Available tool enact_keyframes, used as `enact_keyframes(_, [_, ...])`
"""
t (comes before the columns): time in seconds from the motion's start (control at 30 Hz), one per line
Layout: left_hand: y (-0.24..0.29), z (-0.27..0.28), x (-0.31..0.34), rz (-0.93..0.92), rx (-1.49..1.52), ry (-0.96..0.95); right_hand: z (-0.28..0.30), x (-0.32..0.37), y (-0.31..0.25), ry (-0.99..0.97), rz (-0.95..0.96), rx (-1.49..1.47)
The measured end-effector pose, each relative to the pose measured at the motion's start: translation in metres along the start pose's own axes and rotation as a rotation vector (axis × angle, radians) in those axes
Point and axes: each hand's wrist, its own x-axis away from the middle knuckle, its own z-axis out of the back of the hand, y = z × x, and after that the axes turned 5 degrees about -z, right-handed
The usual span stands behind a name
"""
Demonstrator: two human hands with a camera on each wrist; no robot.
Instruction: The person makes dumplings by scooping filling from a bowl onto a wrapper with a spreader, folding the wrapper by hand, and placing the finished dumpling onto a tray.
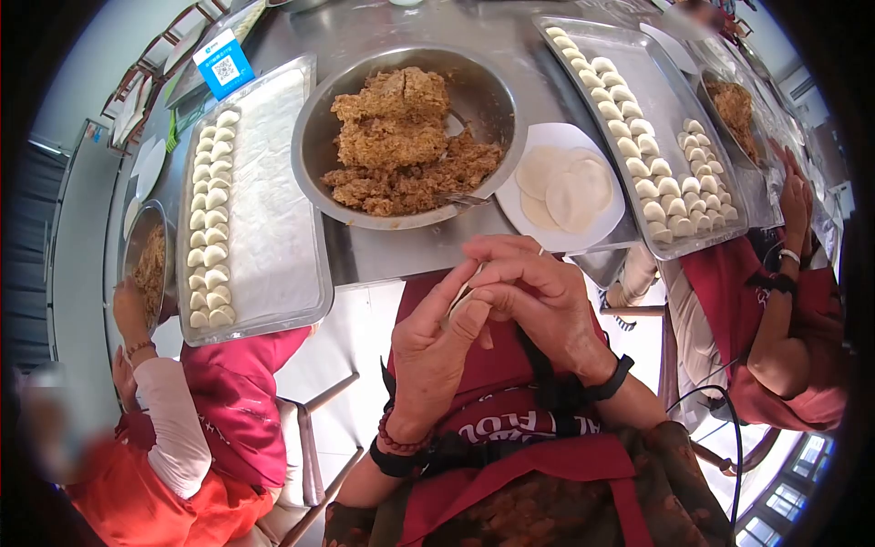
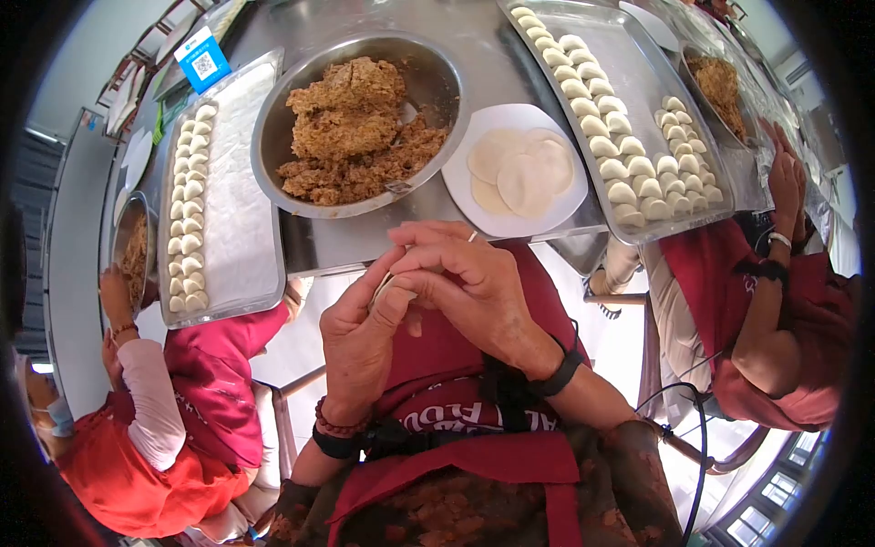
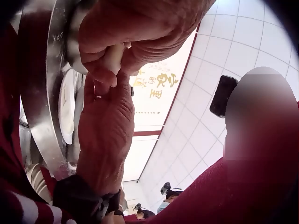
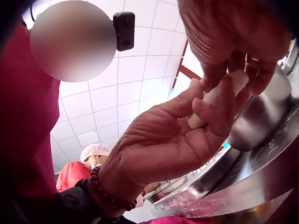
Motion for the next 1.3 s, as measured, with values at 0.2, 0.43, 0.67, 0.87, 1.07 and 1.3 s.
enact_keyframes(0.2, [0.003, -0.004, 0.0, -0.052, -0.057, 0.023, -0.004, -0.002, 0.002, -0.017, -0.01, -0.148])
enact_keyframes(0.43, [0.001, -0.003, 0.001, -0.124, 0.077, 0.099, -0.003, 0.004, -0.008, -0.056, -0.271, -0.559])
enact_keyframes(0.67, [-0.003, 0.0, 0.0, -0.232, 0.203, 0.072, -0.006, 0.008, -0.004, -0.14, -0.405, -0.864])
enact_keyframes(0.87, [-0.013, 0.002, 0.001, -0.255, 0.191, 0.09, -0.017, 0.008, 0.001, -0.076, -0.414, -0.978])
enact_keyframes(1.07, [-0.011, -0.003, 0.004, -0.248, 0.206, 0.106, -0.017, 0.009, 0.005, -0.048, -0.381, -0.975])
enact_keyframes(1.3, [-0.013, -0.001, 0.004, -0.202, 0.213, 0.092, -0.016, 0.009, 0.004, -0.01, -0.326, -0.913])
